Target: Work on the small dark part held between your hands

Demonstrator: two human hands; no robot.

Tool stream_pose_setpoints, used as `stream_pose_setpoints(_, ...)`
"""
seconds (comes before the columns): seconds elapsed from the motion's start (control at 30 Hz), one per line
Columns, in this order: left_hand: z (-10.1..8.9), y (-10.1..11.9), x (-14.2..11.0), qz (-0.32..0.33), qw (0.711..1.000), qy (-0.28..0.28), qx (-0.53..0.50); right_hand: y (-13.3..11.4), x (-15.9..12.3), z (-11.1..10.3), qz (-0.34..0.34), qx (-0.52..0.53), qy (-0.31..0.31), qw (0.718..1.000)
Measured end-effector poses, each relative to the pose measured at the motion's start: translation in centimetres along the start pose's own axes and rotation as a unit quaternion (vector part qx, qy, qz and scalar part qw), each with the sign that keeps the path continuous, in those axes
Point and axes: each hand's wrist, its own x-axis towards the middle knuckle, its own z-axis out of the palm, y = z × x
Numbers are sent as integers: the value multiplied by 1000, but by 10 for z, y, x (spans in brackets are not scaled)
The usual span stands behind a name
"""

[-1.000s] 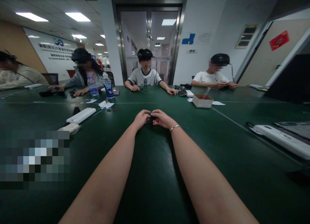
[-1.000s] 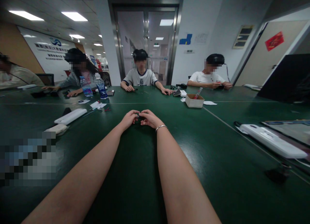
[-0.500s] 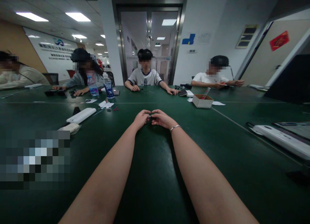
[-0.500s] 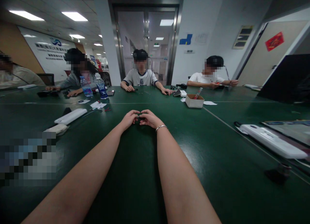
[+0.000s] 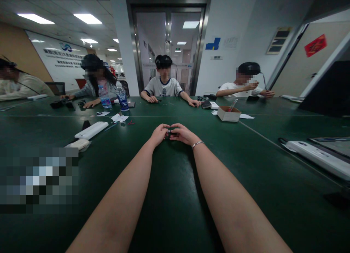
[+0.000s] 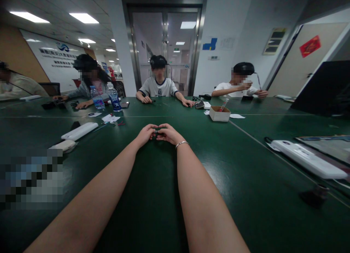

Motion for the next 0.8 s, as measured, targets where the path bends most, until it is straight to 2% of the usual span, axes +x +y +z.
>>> stream_pose_setpoints(0.33,1,3,-2,-7,1000,5,-2,2,1,-2,-11,18,-17,1000)
stream_pose_setpoints(0.8,0,5,-4,-6,1000,7,-1,0,0,1,5,-11,-15,1000)
